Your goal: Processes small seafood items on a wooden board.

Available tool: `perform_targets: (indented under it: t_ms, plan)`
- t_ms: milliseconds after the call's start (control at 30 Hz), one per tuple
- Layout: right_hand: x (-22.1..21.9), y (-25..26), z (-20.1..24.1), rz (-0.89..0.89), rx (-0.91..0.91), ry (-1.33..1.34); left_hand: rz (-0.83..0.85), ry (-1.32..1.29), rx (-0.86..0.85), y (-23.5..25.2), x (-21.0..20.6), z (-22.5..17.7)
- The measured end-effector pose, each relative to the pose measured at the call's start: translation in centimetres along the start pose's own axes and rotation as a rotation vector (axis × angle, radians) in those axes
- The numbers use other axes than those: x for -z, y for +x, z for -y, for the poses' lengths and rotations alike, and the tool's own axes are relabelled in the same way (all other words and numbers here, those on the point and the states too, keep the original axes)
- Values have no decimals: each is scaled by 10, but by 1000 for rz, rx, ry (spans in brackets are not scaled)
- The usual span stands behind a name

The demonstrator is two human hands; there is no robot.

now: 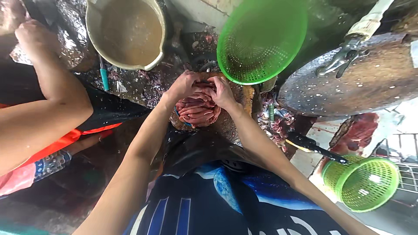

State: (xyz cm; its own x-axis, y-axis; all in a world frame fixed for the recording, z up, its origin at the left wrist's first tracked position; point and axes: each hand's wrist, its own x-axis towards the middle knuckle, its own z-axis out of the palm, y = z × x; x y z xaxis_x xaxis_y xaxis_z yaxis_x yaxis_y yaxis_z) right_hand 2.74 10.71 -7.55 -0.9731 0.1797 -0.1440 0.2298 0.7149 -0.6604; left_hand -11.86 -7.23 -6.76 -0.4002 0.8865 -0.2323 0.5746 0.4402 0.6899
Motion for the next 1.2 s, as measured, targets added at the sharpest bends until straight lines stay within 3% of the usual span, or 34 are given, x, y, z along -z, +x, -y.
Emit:
perform_targets:
  t_ms: [233,500,600,633,667,700,767,800,1033,1200]
  plan:
    - [2,1,2,77,46,-56,22,-32,-41,1,3,-6]
    - [-1,3,11,9,-41,-28,-1,-56,99,7,7,-9]
    - [2,-1,24,-101,-12,-29,-6,-46,115,8,4,-5]
    - [22,-3,50,-29,-71,-71,-14,-42,111,7,3,-4]
    - [63,4,95,320,-295,-76,-31,-44,96,5,3,-3]
    - [65,-1,102,288,-295,-12,-52,-47,71,3,3,-2]
    - [12,-12,36,-92,14,37,-117,-44,10,-3,-2,4]
    - [-8,-10,8,-174,83,56,-148,-45,-8,-6,-6,5]
    - [-22,-19,-2,-282,13,9,-323,49,-34,-16,-24,6]
    - [-12,-19,5,-216,-61,-54,-291,42,14,-15,-27,-3]
